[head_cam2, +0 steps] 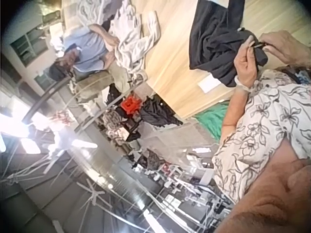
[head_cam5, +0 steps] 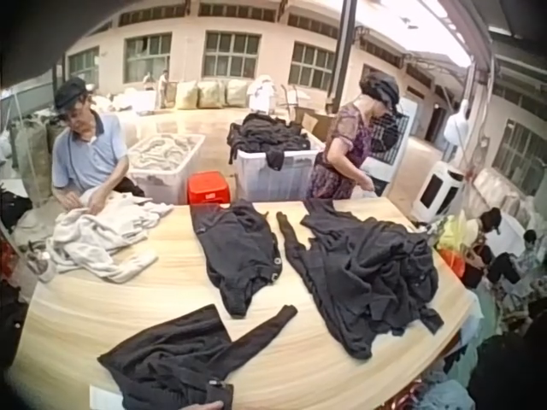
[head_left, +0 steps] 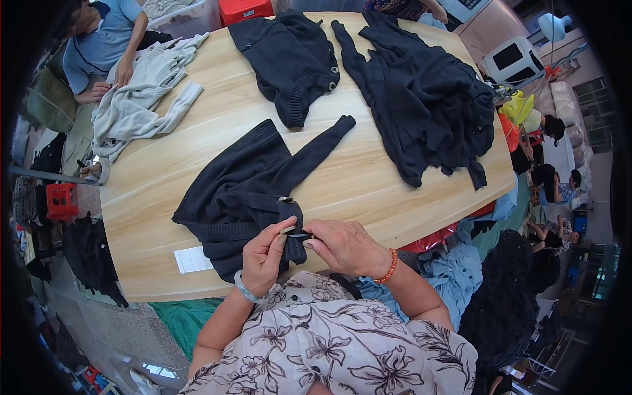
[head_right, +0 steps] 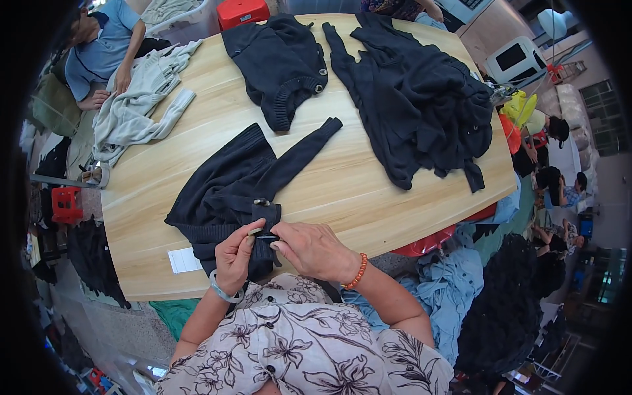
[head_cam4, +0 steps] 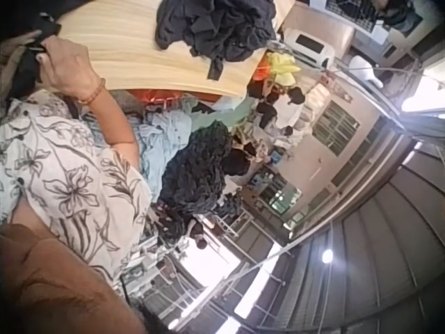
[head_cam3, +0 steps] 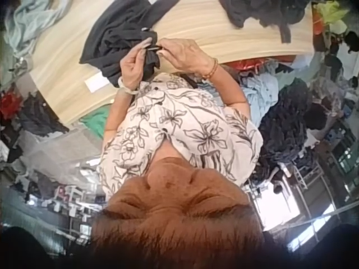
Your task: Trimming threads and inspecting decorative eyelets on black knitted sweaters at a garment factory workstation.
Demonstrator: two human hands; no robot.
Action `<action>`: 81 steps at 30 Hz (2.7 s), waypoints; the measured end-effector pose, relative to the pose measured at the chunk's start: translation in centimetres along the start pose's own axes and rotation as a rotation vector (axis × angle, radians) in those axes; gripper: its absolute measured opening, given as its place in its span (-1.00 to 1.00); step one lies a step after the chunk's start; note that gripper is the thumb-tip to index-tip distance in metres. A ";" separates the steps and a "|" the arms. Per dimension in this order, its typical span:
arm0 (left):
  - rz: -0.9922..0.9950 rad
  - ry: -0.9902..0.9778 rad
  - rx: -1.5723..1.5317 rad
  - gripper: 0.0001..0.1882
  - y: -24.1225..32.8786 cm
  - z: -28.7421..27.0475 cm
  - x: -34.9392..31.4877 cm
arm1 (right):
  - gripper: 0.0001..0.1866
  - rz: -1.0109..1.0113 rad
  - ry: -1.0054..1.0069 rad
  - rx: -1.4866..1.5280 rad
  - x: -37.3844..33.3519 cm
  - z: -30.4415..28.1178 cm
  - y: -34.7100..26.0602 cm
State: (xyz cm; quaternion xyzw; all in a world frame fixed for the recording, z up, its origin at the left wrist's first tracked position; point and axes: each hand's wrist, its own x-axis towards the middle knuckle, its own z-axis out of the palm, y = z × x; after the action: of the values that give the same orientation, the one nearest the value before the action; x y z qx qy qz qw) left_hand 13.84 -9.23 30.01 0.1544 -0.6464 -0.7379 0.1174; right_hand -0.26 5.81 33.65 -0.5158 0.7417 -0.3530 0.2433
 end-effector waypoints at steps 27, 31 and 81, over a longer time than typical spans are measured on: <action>-0.067 0.023 -0.175 -0.65 -1.3 -0.6 0.1 | -0.80 0.091 0.146 0.112 -0.3 1.1 0.7; -0.148 0.040 -0.260 -0.65 -2.0 -0.7 0.4 | -0.69 0.191 0.320 0.377 0.4 1.6 1.6; 0.025 0.139 -0.118 -0.69 -2.6 -0.2 1.2 | -0.91 0.311 0.402 0.744 -0.1 3.7 2.7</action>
State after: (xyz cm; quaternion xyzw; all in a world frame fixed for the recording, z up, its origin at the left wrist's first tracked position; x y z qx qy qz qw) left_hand 12.92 -9.53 27.29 0.1899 -0.5939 -0.7608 0.1800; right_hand 0.86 5.43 29.25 -0.1966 0.6655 -0.6483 0.3134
